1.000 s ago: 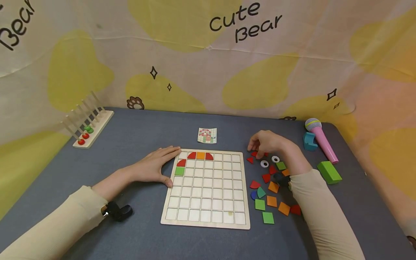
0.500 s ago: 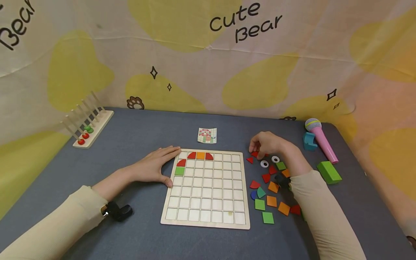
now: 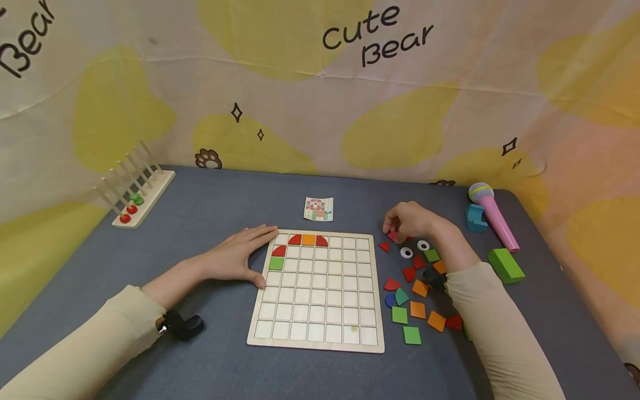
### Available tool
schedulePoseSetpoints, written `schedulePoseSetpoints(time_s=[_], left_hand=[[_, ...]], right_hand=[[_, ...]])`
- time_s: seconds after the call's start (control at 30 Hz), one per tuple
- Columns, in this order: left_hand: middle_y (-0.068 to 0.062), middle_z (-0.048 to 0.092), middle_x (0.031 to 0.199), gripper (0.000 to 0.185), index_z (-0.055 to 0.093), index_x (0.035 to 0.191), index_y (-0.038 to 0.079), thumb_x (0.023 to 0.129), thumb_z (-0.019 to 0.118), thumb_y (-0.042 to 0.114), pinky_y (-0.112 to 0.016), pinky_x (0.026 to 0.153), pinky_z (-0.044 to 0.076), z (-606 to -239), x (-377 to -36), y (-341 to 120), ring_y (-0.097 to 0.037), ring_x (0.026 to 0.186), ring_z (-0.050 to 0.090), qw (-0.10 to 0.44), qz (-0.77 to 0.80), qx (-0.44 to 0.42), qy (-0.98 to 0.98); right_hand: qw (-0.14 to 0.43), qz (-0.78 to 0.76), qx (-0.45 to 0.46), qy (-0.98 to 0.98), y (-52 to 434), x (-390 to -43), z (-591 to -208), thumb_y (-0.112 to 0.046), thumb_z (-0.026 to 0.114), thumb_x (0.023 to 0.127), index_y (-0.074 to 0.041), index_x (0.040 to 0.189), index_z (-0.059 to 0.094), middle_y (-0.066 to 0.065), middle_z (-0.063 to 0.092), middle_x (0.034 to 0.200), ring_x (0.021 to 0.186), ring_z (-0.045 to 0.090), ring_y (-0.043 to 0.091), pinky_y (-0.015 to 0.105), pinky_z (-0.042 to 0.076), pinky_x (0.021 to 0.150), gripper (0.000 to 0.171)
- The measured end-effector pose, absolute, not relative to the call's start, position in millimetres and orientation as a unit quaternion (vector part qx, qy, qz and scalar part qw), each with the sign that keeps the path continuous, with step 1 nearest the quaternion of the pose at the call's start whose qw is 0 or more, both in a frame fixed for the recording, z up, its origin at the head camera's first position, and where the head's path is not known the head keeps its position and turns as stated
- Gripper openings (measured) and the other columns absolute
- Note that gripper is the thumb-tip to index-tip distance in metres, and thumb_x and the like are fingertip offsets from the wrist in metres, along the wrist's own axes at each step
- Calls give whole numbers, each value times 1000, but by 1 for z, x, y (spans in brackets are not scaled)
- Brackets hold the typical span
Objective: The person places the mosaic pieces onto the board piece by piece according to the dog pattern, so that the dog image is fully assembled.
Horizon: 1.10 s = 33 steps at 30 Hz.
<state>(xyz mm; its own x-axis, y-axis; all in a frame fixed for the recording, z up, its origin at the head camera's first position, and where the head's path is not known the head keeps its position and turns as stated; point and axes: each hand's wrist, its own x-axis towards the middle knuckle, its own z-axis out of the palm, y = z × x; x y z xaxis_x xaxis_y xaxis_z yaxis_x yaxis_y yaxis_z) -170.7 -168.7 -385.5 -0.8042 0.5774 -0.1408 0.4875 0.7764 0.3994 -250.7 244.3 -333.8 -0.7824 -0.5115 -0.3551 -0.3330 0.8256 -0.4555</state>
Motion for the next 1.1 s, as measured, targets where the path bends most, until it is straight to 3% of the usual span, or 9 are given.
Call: schedulePoseSetpoints(time_s=[0.5,1.1], left_hand=[[-5,23,166,119,24,158,14,68,77,68,-56,126,17,-386,-170,-170,-32,156,17,133,174,282,934],[-5,22,167,120,22,159,15,67,76,71,-56,126,17,-386,-171,-170,-32,156,17,134,169,282,935]], right_hand=[[181,-204,-274,922,223,-239,-325,-9,73,86,-12,95,73,1,66,80,69,52,13,23,44,61,9],[179,-340,-308,870,158,-212,-337,-14,77,85,-19,96,73,-1,70,85,79,63,14,23,55,72,12]])
